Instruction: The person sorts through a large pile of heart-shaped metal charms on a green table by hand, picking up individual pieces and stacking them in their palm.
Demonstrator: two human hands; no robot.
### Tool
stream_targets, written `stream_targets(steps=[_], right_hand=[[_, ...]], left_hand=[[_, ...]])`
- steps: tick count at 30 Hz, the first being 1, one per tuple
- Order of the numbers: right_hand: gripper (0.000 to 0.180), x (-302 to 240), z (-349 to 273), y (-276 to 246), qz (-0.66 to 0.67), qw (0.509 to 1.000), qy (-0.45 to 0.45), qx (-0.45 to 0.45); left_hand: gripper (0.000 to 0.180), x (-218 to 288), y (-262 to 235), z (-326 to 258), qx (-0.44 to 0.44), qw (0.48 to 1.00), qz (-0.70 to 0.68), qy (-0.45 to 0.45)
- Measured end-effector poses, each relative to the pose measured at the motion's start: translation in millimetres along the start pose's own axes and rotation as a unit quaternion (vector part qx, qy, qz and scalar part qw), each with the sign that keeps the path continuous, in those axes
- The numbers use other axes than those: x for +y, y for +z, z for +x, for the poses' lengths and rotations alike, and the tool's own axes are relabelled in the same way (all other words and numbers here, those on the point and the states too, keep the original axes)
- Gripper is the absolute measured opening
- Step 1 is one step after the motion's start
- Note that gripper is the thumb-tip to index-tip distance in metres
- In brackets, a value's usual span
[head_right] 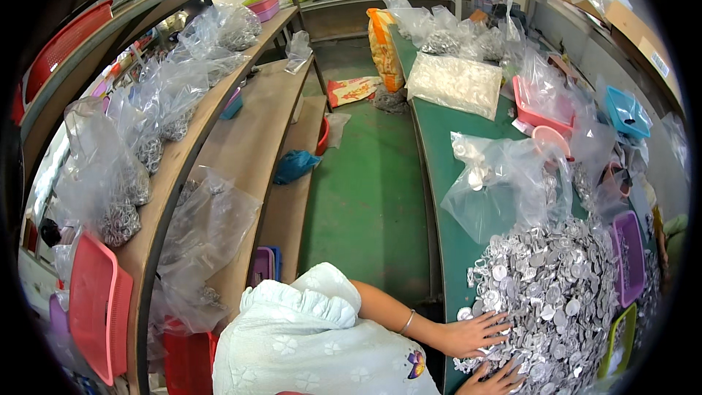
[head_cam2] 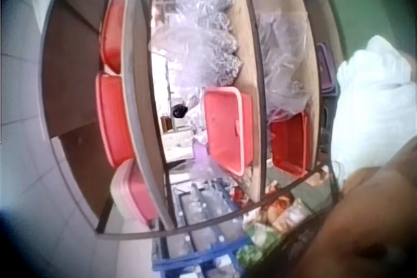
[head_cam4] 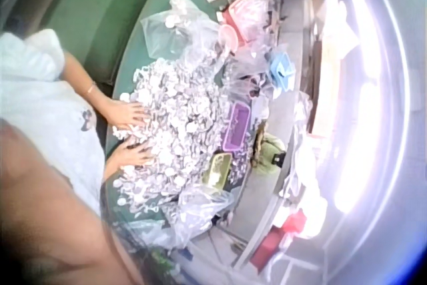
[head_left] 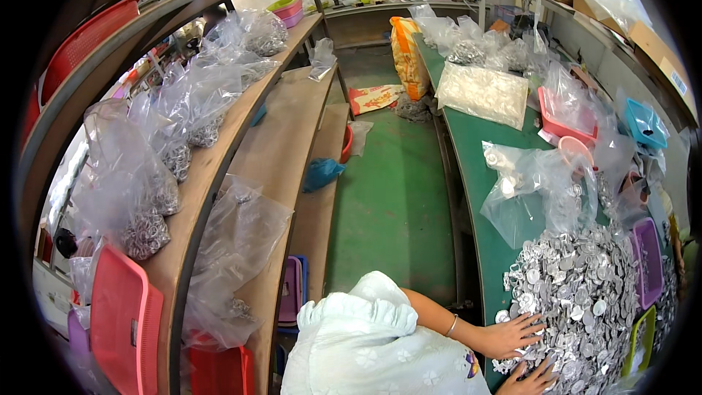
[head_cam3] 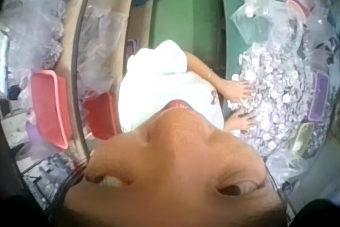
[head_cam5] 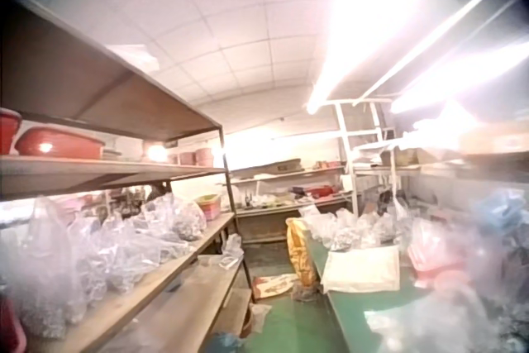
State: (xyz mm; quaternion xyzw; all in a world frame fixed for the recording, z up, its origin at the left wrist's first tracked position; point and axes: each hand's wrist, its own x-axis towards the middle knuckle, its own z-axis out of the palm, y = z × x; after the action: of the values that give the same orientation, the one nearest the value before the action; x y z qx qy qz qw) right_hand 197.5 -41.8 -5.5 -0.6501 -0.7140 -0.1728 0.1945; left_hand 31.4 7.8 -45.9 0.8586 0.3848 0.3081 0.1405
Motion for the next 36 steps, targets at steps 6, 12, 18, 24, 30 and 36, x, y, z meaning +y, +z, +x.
stream_targets(steps=[6,12,18,24,30,36], right_hand=[[0.046,6,-15,12,0.076,0.995,0.030,-0.050],[0.056,14,22,0,0.174,0.981,0.081,0.017],[0.066,6,18,-14,0.145,0.985,0.024,-0.087],[0.041,20,4,-22,0.182,0.982,0.030,-0.048],[0.031,26,77,-7,0.176,0.978,0.066,0.094],[0.027,27,72,15,0.217,0.975,0.045,0.012]], left_hand=[[0.054,-9,-3,3,0.056,0.996,-0.070,0.014],[0.051,-3,-24,8,-0.020,0.997,-0.076,-0.004],[0.041,-2,-34,34,0.035,0.996,-0.074,0.016],[0.046,-18,-18,88,-0.003,0.998,0.000,0.061],[0.040,-39,-11,95,-0.068,0.985,0.137,0.082],[0.028,-50,-27,84,-0.031,0.993,0.082,0.082]])
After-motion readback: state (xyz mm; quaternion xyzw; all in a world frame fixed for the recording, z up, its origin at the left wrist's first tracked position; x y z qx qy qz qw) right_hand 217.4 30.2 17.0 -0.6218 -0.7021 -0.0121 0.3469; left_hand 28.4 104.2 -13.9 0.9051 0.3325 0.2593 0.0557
